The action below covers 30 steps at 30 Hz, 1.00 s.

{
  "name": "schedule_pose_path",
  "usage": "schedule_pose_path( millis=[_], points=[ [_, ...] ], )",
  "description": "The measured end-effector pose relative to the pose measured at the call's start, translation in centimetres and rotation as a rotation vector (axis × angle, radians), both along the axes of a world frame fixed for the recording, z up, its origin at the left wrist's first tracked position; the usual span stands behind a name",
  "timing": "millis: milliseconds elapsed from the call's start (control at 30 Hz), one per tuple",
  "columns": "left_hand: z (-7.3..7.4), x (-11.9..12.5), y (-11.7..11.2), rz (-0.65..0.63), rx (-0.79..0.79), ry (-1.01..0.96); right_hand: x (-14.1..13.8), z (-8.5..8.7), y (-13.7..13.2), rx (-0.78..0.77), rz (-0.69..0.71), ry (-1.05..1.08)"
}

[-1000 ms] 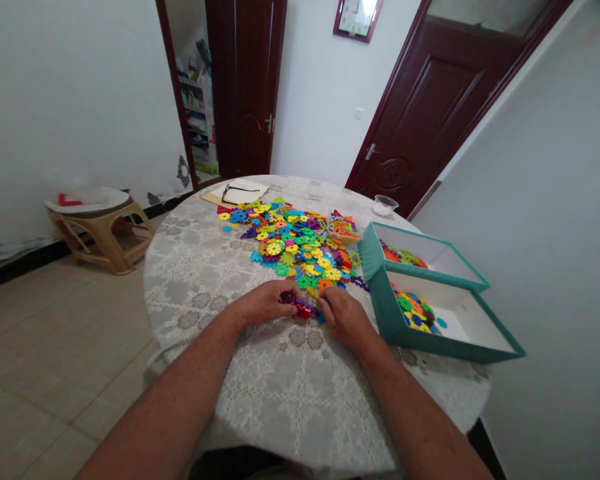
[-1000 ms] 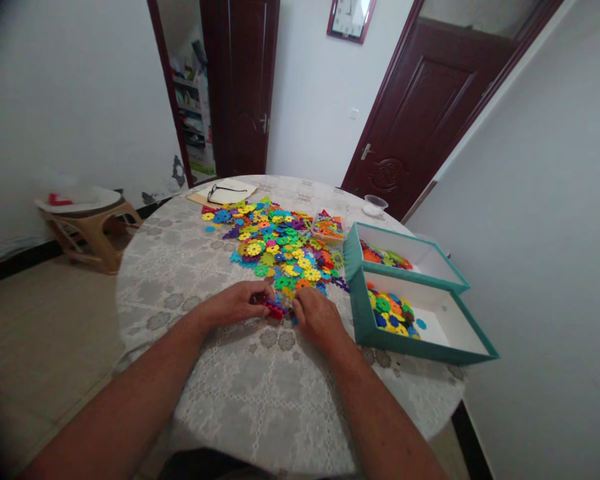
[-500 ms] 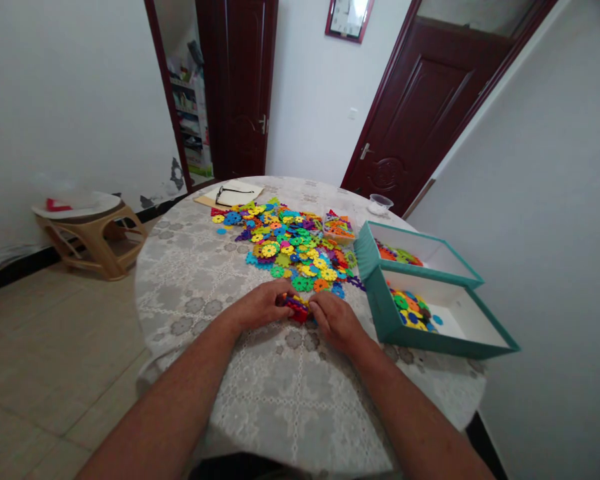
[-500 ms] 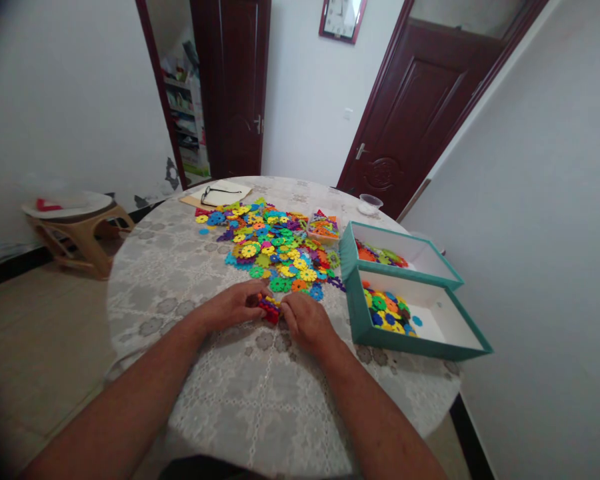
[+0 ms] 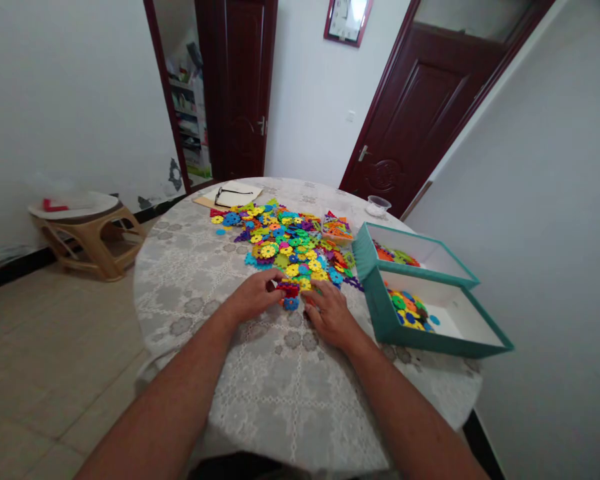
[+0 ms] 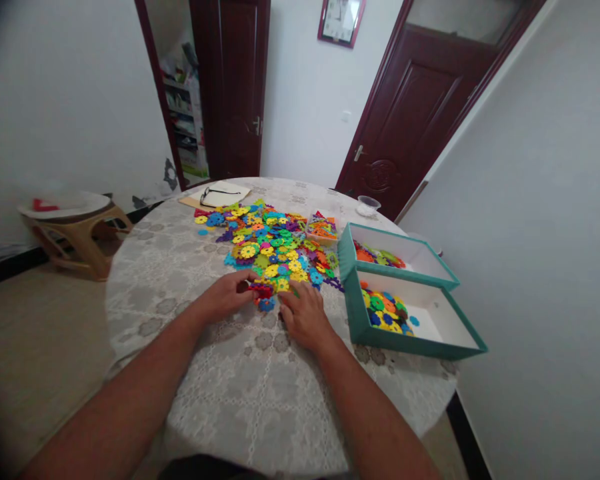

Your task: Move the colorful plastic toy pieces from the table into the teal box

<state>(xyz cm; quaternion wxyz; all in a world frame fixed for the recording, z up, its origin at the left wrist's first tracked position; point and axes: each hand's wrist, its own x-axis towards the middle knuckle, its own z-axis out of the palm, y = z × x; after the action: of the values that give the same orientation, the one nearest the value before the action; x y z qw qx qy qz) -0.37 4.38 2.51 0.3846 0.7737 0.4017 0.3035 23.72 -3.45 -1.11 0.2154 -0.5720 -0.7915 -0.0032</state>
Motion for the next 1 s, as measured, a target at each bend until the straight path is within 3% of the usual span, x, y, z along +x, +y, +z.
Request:
schedule_pose_path(
  millis=[133, 200, 433, 533, 633, 867, 1000],
  points=[
    [-0.1, -0.3, 0.6, 0.131, -0.016, -0.065, -0.8, 1.5, -1.0, -0.051, 0.189, 0.017],
    [-0.3, -0.4, 0.8, 0.177, -0.035, -0.091, -0.4, 1.9, -0.9, -0.062, 0.192, 0.042],
    [-1.0, -0.7, 1.4, 0.229, -0.058, -0.075, 2.4, 0.8, 0.5, 0.044, -0.104, 0.065],
    [-0.9, -0.7, 1.3, 0.207, -0.061, -0.068, 2.9, 0.3, 0.6, 0.125, -0.208, 0.066],
    [-0.7, -0.6, 1.1, 0.163, -0.059, -0.064, 2.9, 0.2, 0.3, 0.105, -0.341, -0.033],
    [-0.3, -0.3, 0.6, 0.080, -0.064, -0.021, 2.8, 0.0, 0.2, 0.020, -0.300, -0.030],
    [-0.1, -0.2, 0.5, 0.022, -0.059, -0.005, 3.0, -0.2, 0.4, 0.030, -0.357, -0.043]
  ],
)
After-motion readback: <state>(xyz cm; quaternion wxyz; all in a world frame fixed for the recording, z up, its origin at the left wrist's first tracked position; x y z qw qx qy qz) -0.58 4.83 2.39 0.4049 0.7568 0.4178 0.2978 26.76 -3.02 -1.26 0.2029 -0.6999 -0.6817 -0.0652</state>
